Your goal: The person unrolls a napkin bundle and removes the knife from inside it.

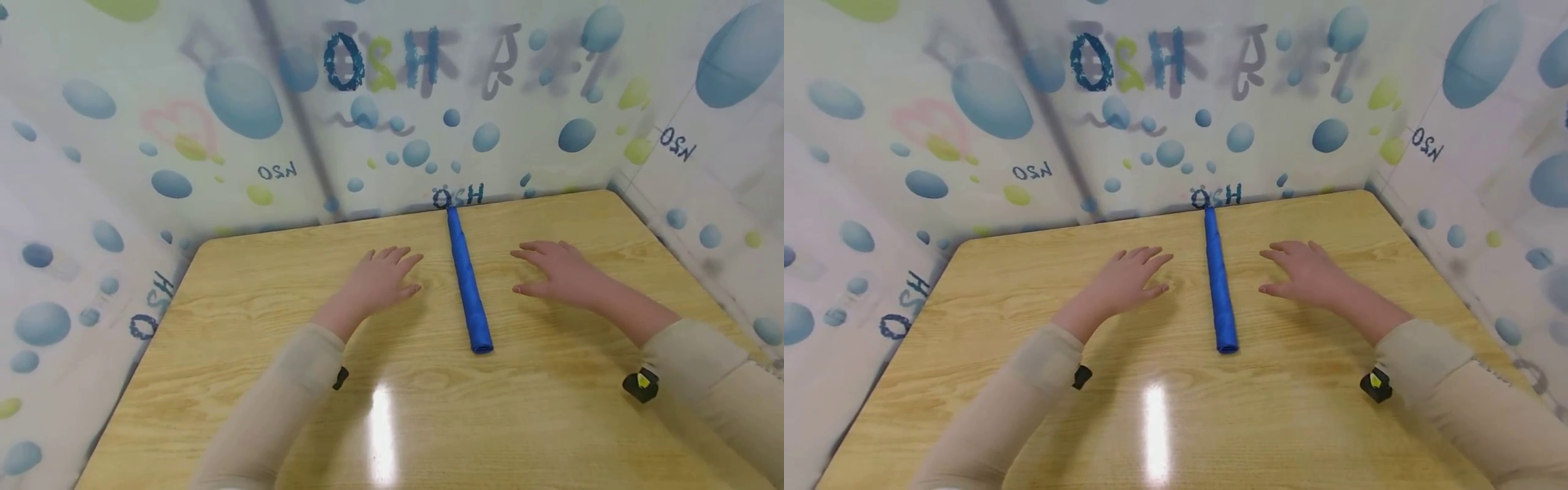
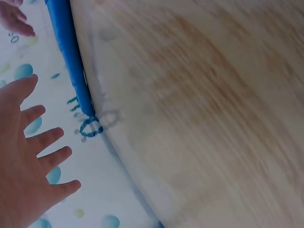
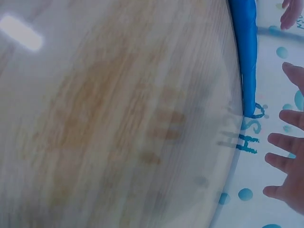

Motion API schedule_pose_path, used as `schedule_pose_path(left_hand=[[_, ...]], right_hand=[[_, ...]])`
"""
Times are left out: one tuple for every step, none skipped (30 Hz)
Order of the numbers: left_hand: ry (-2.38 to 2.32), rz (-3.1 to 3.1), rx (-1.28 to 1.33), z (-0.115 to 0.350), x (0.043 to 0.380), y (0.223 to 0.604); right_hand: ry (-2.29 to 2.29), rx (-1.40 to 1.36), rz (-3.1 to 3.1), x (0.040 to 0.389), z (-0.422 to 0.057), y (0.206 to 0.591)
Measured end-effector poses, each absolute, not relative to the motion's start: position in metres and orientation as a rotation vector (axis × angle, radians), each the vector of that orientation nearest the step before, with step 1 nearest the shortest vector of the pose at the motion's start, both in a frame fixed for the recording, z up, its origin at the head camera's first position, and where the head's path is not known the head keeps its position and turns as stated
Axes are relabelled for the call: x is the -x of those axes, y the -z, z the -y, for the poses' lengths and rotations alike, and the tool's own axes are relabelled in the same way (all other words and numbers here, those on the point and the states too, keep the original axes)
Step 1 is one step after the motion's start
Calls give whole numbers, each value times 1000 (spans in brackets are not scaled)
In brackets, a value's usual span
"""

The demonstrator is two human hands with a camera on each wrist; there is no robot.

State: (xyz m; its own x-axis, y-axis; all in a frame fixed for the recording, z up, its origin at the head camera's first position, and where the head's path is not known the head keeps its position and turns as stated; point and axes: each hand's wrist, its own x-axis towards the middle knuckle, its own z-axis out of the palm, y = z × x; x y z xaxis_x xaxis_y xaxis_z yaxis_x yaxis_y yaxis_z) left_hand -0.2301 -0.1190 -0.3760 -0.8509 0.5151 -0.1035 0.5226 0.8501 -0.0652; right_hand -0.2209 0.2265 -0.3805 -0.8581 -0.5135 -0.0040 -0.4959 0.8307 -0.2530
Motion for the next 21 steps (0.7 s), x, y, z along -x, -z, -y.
schedule_pose_path(left_hand=[[143,-2919,-856,115,229,377],[143,-2898,-881,111,229,378],[148,-2880,-908,108,228,379],[146,-2865,-929,104,227,379],[148,-2851,-944,101,226,380],[158,-2838,-961,97,226,381],[164,-2823,-977,94,226,382],[170,-2804,-993,90,227,384],[183,-2787,-1011,87,227,386],[191,-2766,-1028,84,228,388],[197,-2746,-1042,80,229,389],[200,-2728,-1061,77,229,391],[214,-2712,-1083,74,229,393],[226,-2697,-1107,71,230,395],[237,-2690,-1134,68,230,396],[245,-2681,-1160,66,230,396],[252,-2675,-1183,63,230,396],[265,-2670,-1209,61,230,397],[277,-2667,-1230,59,230,396],[279,-2665,-1245,57,230,395],[281,-2663,-1256,56,229,394]], right_hand=[[383,821,-2933,219,-225,381],[388,833,-2931,217,-223,381],[390,846,-2928,215,-221,382],[384,861,-2927,214,-220,382],[379,882,-2927,213,-219,384],[381,896,-2927,213,-219,385],[377,916,-2928,212,-218,387],[371,929,-2928,212,-217,388],[364,945,-2929,211,-216,390],[362,956,-2930,210,-215,391],[357,970,-2929,210,-214,391],[345,983,-2928,208,-212,391],[337,999,-2925,206,-209,390],[333,1006,-2921,205,-207,390],[324,1015,-2916,203,-205,389],[319,1024,-2911,202,-202,389],[309,1032,-2904,201,-200,388],[304,1039,-2897,199,-198,388],[309,1044,-2889,198,-196,387],[310,1046,-2881,197,-194,387],[309,1057,-2873,197,-192,387]])
